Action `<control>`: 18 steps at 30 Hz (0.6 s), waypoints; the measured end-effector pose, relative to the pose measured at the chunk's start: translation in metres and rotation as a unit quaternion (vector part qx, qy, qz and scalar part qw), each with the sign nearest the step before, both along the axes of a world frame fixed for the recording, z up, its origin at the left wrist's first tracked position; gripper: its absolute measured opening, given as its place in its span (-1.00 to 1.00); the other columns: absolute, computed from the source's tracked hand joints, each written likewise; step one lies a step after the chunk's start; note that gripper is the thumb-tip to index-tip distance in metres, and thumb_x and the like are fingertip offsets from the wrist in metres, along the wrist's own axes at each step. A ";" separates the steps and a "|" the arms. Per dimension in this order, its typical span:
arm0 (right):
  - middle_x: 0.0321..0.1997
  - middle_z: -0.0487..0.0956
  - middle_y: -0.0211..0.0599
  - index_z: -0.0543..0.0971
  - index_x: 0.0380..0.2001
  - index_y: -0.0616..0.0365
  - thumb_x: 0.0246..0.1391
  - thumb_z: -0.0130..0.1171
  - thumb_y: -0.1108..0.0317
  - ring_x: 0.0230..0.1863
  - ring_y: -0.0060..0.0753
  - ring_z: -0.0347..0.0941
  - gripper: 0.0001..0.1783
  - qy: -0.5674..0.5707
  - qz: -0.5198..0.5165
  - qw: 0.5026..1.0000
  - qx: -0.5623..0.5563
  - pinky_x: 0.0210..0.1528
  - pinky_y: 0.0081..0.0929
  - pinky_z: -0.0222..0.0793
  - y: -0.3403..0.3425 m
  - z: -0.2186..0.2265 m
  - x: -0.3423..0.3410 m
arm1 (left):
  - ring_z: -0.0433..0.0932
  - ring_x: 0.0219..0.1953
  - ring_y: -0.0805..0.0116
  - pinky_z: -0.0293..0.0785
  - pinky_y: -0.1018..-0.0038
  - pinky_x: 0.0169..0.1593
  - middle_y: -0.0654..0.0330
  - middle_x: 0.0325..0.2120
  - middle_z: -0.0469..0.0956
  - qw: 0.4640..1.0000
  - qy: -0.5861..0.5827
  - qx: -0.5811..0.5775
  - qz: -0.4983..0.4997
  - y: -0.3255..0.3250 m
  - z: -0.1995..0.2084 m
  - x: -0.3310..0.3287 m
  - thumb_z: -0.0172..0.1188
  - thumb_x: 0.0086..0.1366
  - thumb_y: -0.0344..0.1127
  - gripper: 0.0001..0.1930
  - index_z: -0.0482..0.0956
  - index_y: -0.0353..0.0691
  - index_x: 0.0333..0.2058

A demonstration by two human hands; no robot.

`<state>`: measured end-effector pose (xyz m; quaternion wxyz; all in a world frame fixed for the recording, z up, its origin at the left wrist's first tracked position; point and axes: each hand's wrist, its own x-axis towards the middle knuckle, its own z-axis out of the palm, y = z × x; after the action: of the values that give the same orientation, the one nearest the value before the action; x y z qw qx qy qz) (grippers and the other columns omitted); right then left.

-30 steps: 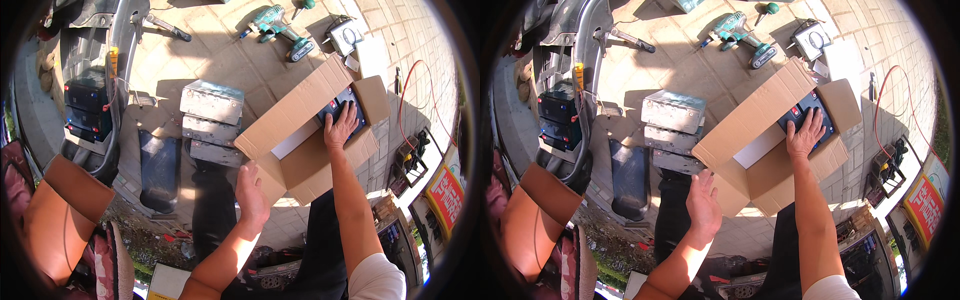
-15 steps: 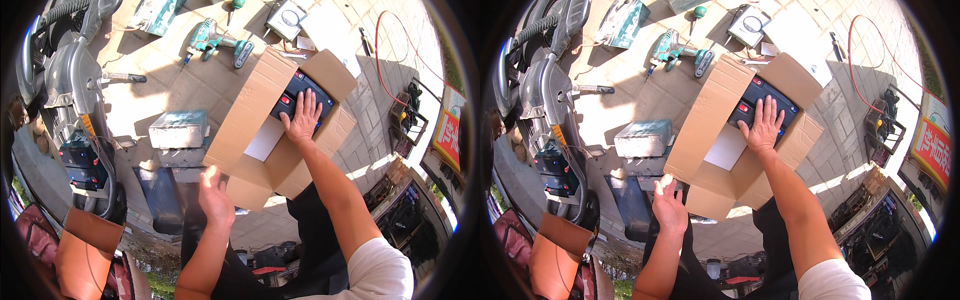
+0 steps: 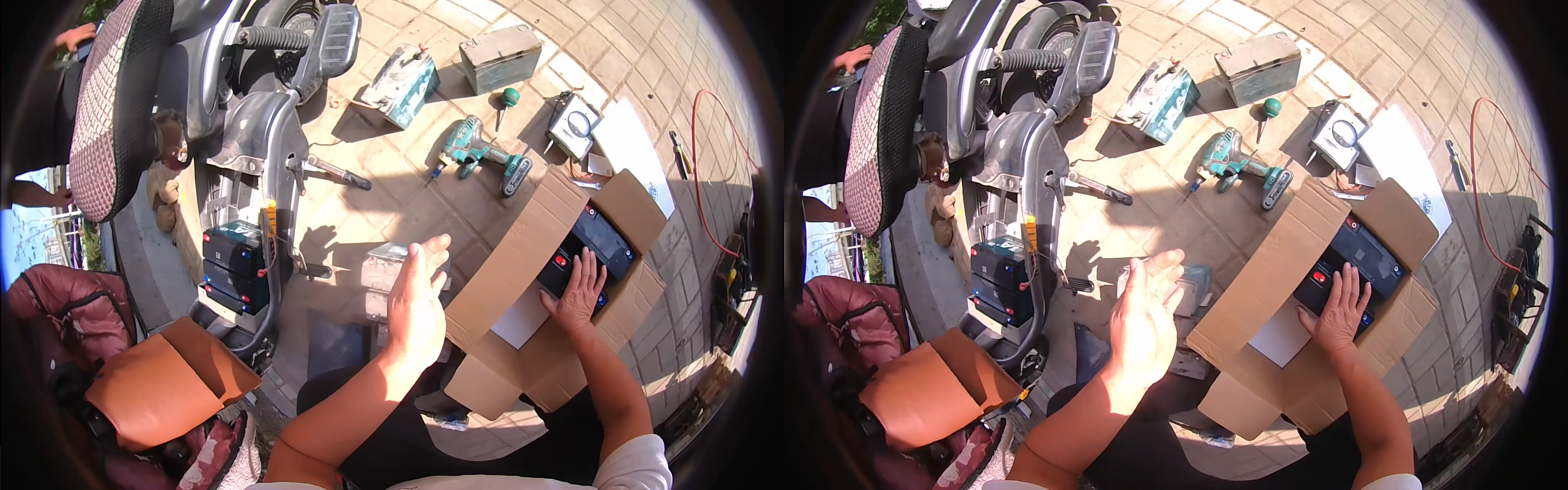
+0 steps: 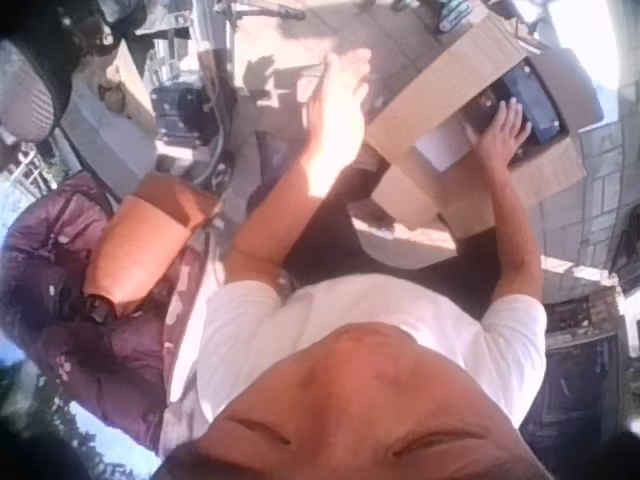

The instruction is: The person retrieves a yellow box from a cluttered workshop, carries it outside, and opens it to reveal several batteries. They then sit on the ground and install the batteries one by one into the battery compartment of an electric scooter.

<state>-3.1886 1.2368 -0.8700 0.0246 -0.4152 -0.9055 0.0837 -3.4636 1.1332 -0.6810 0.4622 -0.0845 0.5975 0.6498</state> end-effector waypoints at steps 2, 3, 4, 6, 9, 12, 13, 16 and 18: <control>0.42 0.09 0.01 0.09 0.28 0.31 -0.38 0.42 -0.01 0.48 0.02 -0.09 0.18 0.006 -0.008 1.000 0.015 0.45 0.16 -0.36 -0.001 -0.004 -0.002 | 0.15 0.30 0.11 -0.14 0.10 0.39 0.10 0.16 0.38 0.998 0.052 0.012 -0.029 0.001 -0.002 -0.010 -0.22 0.49 0.12 -0.45 0.42 -0.24 0.10; 0.40 0.11 0.00 0.09 0.28 0.33 -0.37 0.41 0.05 0.45 0.03 -0.05 0.16 -0.014 -0.001 1.000 0.021 0.45 0.16 -0.34 -0.003 -0.007 -0.003 | 0.17 0.29 0.13 -0.11 0.10 0.38 0.12 0.15 0.39 0.997 0.072 0.013 -0.038 -0.001 -0.003 -0.016 -0.20 0.48 0.15 -0.44 0.43 -0.23 0.09; 0.37 0.14 0.00 0.09 0.28 0.33 -0.39 0.41 0.14 0.41 0.02 0.01 0.15 -0.012 0.002 1.000 0.013 0.43 0.15 -0.28 -0.005 -0.009 -0.002 | 0.19 0.28 0.15 -0.09 0.10 0.37 0.13 0.14 0.40 0.995 0.089 0.017 -0.048 -0.002 -0.005 -0.021 -0.18 0.46 0.18 -0.42 0.44 -0.22 0.09; 0.31 0.21 0.01 0.10 0.28 0.31 -0.40 0.41 0.23 0.35 0.04 0.09 0.12 -0.036 -0.012 0.999 -0.038 0.40 0.10 -0.17 -0.006 -0.008 0.000 | 0.22 0.25 0.19 -0.04 0.12 0.36 0.15 0.13 0.41 0.993 0.097 0.023 -0.061 -0.002 -0.010 -0.031 -0.15 0.43 0.23 -0.39 0.45 -0.20 0.09; 0.20 0.33 0.03 0.15 0.25 0.31 -0.42 0.44 0.33 0.18 0.07 0.28 0.08 -0.056 0.000 0.996 -0.070 0.23 -0.11 0.19 0.003 0.007 0.000 | 0.25 0.22 0.26 -0.02 0.13 0.34 0.19 0.10 0.44 0.986 0.133 0.061 -0.075 -0.006 -0.017 -0.047 -0.12 0.41 0.25 -0.40 0.48 -0.17 0.07; 0.10 0.38 -0.01 0.18 0.24 0.32 -0.44 0.48 0.30 0.12 0.05 0.36 0.09 -0.116 -0.044 0.981 -0.147 0.09 -0.17 0.35 0.009 0.026 -0.010 | 0.27 0.15 0.36 0.07 0.27 0.28 0.23 0.01 0.46 0.977 0.170 0.090 -0.098 -0.015 -0.015 -0.063 -0.12 0.43 0.22 -0.44 0.50 -0.16 0.04; 0.00 0.44 -0.02 0.19 0.22 0.33 -0.46 0.52 0.24 0.03 0.05 0.43 0.11 -0.133 -0.024 0.984 -0.112 -0.01 -0.16 0.43 0.015 0.016 -0.004 | 0.27 0.13 0.38 0.09 0.32 0.27 0.24 -0.02 0.46 0.970 0.188 0.107 -0.112 -0.018 -0.019 -0.070 -0.12 0.44 0.20 -0.45 0.50 -0.16 0.03; -0.03 0.46 0.02 0.20 0.20 0.34 -0.47 0.52 0.23 -0.03 0.08 0.47 0.10 -0.141 -0.025 0.984 -0.111 -0.04 -0.13 0.45 0.023 0.016 -0.005 | 0.36 -0.07 0.48 0.24 0.50 0.12 0.28 -0.21 0.47 0.940 0.291 0.073 -0.161 -0.024 -0.019 -0.087 -0.11 0.47 0.12 -0.50 0.50 -0.26 -0.09; -0.02 0.49 0.07 0.20 0.19 0.38 -0.48 0.50 0.15 -0.07 0.11 0.51 0.12 -0.134 -0.007 0.984 -0.120 -0.04 -0.12 0.47 0.021 0.018 -0.008 | 0.37 -0.12 0.48 0.31 0.48 0.04 0.28 -0.27 0.46 0.924 0.332 0.109 -0.154 -0.026 -0.024 -0.094 -0.08 0.48 0.07 -0.53 0.50 -0.29 -0.11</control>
<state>-3.1967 1.2579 -0.8517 -0.1462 -0.4290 -0.8811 0.1350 -3.5580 1.1075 -0.7048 0.3385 0.2800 0.6475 0.6227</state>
